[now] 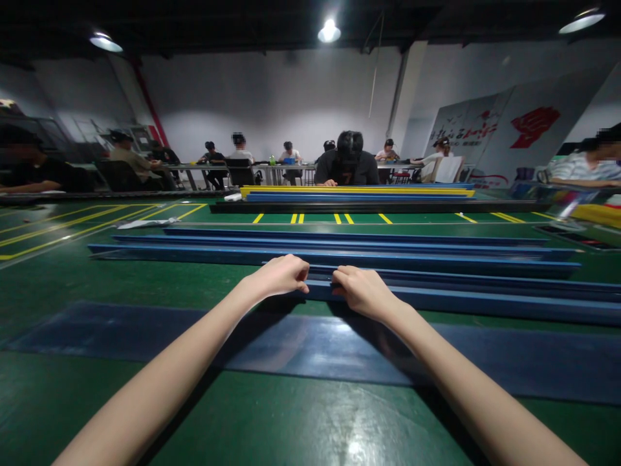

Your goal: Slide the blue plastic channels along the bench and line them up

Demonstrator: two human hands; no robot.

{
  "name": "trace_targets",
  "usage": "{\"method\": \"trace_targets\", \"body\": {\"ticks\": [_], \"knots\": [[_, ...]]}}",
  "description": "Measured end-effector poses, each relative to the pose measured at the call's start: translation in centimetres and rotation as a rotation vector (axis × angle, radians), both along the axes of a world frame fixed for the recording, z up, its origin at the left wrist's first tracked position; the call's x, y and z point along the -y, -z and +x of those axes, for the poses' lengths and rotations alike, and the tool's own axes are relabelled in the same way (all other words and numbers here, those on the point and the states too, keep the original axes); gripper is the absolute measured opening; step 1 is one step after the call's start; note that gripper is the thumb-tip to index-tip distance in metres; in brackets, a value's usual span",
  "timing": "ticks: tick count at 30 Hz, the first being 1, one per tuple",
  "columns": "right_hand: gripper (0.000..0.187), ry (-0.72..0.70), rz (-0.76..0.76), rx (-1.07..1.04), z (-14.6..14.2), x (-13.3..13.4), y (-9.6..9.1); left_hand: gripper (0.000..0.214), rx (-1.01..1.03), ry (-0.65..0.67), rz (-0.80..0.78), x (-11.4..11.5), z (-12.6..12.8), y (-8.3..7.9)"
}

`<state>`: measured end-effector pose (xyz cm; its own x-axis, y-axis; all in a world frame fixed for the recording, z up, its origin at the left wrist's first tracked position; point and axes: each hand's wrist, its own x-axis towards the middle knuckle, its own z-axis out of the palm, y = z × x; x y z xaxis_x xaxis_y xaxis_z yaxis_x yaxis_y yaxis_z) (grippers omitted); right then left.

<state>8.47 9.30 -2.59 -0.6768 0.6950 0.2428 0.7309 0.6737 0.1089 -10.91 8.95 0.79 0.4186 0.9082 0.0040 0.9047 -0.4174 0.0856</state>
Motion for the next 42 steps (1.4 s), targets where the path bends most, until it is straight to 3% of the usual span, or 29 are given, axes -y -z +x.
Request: {"method": "trace_targets", "body": {"ticks": [5, 16, 21, 32, 42], "knots": [[0.009, 0.001, -0.031, -0.013, 0.2, 0.1, -0.2, 0.016, 0.012, 0.019, 0.027, 0.6, 0.2, -0.1], [0.009, 0.003, -0.066, 0.022, 1.6, 0.0, -0.7, 0.009, 0.000, 0.126, 0.124, 0.0, 0.6, 0.9], [0.008, 0.010, -0.083, 0.024, 2.2, 0.1, -0.8, 0.014, 0.009, 0.164, 0.075, -0.1, 0.7, 0.8], [0.007, 0.003, -0.104, -0.052, 2.5, 0.2, -0.1, 0.018, -0.062, 0.085, -0.067, -0.7, -1.0, -0.3], [0.007, -0.010, -0.078, -0.059, 2.4, 0.3, 0.1, 0.014, -0.021, 0.094, -0.061, -1.2, -1.2, 0.1]]}}
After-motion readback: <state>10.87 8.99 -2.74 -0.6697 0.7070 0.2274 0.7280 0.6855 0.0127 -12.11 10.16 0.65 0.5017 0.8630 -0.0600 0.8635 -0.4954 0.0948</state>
